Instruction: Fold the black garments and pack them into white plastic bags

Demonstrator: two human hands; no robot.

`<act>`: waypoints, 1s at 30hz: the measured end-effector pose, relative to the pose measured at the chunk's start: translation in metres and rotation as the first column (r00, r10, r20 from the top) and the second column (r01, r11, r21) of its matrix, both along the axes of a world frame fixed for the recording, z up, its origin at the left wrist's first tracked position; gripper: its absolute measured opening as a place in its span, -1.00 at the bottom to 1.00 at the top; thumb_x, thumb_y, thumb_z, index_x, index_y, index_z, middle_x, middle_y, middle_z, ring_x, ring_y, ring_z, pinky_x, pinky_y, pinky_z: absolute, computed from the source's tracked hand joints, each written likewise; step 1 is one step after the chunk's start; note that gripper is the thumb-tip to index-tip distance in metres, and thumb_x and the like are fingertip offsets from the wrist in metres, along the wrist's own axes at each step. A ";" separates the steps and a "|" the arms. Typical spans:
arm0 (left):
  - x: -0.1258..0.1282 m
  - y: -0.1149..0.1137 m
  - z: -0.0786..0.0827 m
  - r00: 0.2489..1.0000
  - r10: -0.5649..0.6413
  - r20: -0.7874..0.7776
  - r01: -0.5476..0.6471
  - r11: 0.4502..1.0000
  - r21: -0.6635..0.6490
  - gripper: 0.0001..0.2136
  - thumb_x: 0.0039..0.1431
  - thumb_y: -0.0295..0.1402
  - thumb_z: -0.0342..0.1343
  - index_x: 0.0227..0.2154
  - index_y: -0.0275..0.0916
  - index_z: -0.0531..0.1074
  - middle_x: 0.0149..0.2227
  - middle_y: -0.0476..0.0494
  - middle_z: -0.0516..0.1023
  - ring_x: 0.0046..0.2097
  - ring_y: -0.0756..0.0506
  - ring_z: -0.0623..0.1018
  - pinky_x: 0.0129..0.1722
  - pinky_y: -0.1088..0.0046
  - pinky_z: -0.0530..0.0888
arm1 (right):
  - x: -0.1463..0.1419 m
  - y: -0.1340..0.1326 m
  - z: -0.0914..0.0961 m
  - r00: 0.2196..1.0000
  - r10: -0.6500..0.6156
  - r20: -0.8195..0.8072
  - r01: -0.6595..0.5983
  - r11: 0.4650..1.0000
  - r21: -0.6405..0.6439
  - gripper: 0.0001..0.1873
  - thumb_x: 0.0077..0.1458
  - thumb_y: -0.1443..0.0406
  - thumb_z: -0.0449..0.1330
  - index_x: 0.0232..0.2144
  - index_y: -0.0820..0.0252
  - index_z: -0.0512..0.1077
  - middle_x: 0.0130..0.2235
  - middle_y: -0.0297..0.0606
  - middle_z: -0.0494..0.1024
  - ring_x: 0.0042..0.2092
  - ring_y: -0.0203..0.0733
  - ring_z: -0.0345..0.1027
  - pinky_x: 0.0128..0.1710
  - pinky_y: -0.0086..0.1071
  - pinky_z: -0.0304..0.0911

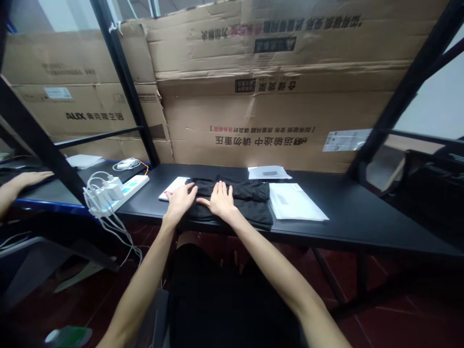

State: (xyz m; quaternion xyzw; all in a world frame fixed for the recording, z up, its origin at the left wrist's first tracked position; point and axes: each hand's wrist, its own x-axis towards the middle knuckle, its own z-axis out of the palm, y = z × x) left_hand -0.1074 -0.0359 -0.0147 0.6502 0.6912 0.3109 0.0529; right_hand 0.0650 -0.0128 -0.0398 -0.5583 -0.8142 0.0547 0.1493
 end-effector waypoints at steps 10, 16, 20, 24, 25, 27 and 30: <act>0.051 -0.009 0.018 0.991 -0.105 -0.087 0.123 0.964 0.235 -0.55 0.52 -0.26 -0.02 0.35 -0.17 0.47 0.40 -0.40 0.47 0.39 -0.48 0.44 0.44 -0.30 0.20 | 0.026 -0.019 0.017 0.996 0.067 0.054 -0.062 0.993 -0.097 0.11 0.47 -0.27 -0.25 0.59 0.58 -0.09 0.59 0.33 -0.12 0.64 0.31 -0.29 0.56 0.32 -0.38; 0.089 -0.013 0.013 0.956 -0.234 -0.175 0.274 0.925 0.264 -0.58 0.51 -0.34 -0.04 0.32 -0.14 0.48 0.44 -0.31 0.44 0.40 -0.38 0.41 0.49 -0.23 0.11 | 0.091 -0.049 0.025 0.997 -0.003 0.072 0.015 0.987 -0.158 0.28 0.35 -0.42 -0.30 0.60 0.60 -0.13 0.61 0.31 -0.19 0.65 0.29 -0.39 0.57 0.29 -0.46; 0.112 -0.015 0.000 0.921 -0.293 -0.257 0.352 0.907 0.230 -0.62 0.48 -0.36 -0.02 0.23 -0.15 0.54 0.45 -0.32 0.42 0.39 -0.40 0.41 0.49 -0.27 0.11 | 0.123 -0.060 0.023 0.993 -0.086 0.082 0.097 0.986 -0.137 0.29 0.36 -0.41 -0.27 0.59 0.64 -0.17 0.61 0.33 -0.23 0.65 0.27 -0.44 0.57 0.27 -0.47; 0.123 -0.015 -0.014 0.880 -0.333 -0.338 0.401 0.903 0.156 -0.64 0.47 -0.34 0.04 0.20 -0.16 0.59 0.43 -0.33 0.45 0.40 -0.44 0.39 0.49 -0.30 0.12 | 0.133 -0.065 0.022 0.991 -0.112 0.076 0.123 0.977 -0.172 0.27 0.37 -0.37 -0.15 0.60 0.63 -0.20 0.61 0.31 -0.25 0.65 0.25 -0.47 0.58 0.25 -0.46; 0.123 -0.015 -0.017 0.871 -0.345 -0.349 0.411 0.901 0.135 -0.64 0.48 -0.33 0.04 0.20 -0.15 0.60 0.42 -0.33 0.47 0.40 -0.44 0.39 0.49 -0.31 0.11 | 0.133 -0.065 0.022 0.991 -0.112 0.072 0.124 0.975 -0.187 0.27 0.37 -0.37 -0.14 0.60 0.62 -0.21 0.61 0.29 -0.26 0.65 0.24 -0.48 0.58 0.24 -0.46; 0.121 -0.015 -0.021 0.860 -0.362 -0.360 0.423 0.900 0.104 -0.64 0.51 -0.29 0.03 0.21 -0.11 0.60 0.40 -0.29 0.49 0.40 -0.42 0.39 0.50 -0.32 0.07 | 0.132 -0.065 0.023 0.993 -0.105 0.063 0.115 0.974 -0.197 0.25 0.38 -0.36 -0.19 0.60 0.62 -0.21 0.62 0.26 -0.28 0.65 0.22 -0.48 0.58 0.24 -0.46; 0.115 -0.018 -0.018 0.850 -0.401 -0.342 0.449 0.890 0.071 -0.64 0.52 -0.29 0.02 0.23 -0.03 0.59 0.39 -0.20 0.51 0.40 -0.36 0.40 0.51 -0.31 0.02 | 0.125 -0.063 0.026 0.996 -0.079 0.034 0.083 0.986 -0.146 0.19 0.41 -0.34 -0.28 0.61 0.57 -0.19 0.63 0.22 -0.27 0.65 0.18 -0.47 0.58 0.25 -0.47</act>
